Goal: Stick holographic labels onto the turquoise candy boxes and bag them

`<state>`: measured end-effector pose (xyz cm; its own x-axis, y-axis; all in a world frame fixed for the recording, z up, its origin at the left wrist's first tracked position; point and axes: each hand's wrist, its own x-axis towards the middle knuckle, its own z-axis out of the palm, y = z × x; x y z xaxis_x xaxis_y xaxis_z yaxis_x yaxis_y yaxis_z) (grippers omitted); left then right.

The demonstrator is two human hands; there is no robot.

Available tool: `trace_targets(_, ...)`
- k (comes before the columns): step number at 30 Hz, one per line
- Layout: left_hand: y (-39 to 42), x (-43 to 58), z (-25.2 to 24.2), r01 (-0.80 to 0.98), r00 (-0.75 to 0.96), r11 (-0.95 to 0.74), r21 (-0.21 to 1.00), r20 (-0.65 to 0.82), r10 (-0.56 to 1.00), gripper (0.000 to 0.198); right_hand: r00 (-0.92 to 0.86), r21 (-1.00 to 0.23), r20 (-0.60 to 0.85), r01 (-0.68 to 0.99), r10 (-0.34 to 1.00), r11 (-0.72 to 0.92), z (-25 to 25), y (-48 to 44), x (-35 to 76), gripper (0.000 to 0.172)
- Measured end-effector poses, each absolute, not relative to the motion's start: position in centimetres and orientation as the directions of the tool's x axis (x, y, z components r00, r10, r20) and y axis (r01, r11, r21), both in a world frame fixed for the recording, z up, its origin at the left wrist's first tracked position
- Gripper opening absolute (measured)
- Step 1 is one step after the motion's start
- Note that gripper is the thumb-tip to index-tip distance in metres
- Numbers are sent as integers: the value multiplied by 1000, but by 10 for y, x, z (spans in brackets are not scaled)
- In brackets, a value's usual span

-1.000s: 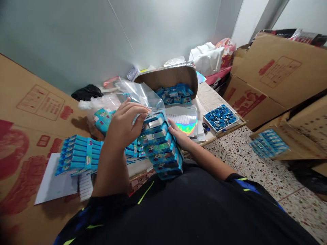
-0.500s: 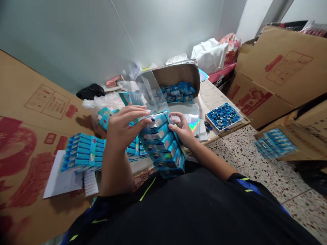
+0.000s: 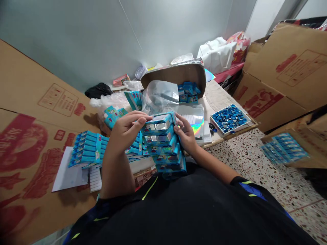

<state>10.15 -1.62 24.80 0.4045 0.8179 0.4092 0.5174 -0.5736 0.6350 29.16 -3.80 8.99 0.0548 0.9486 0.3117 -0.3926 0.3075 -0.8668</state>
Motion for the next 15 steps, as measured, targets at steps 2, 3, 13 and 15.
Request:
trace_targets(2,-19,99,250,516,414,-533,671,349,841,27,60,-859,313,-408,948,310,90,-37,290,47)
trace_targets(3,-20,98,250,519,408,-524,676,342,846,25,61,-856,311,-415,948,307,89,-37,290,46)
trace_targets(13,-17,105,247,571,349,-639,515,552,757,10,84,-881,262,-386,961,274,88,-35,285,44)
trace_targets(15,-13,108,247,585,314,-613,531,548,775,11,61,-895,263,-357,963,267,91,-35,284,45)
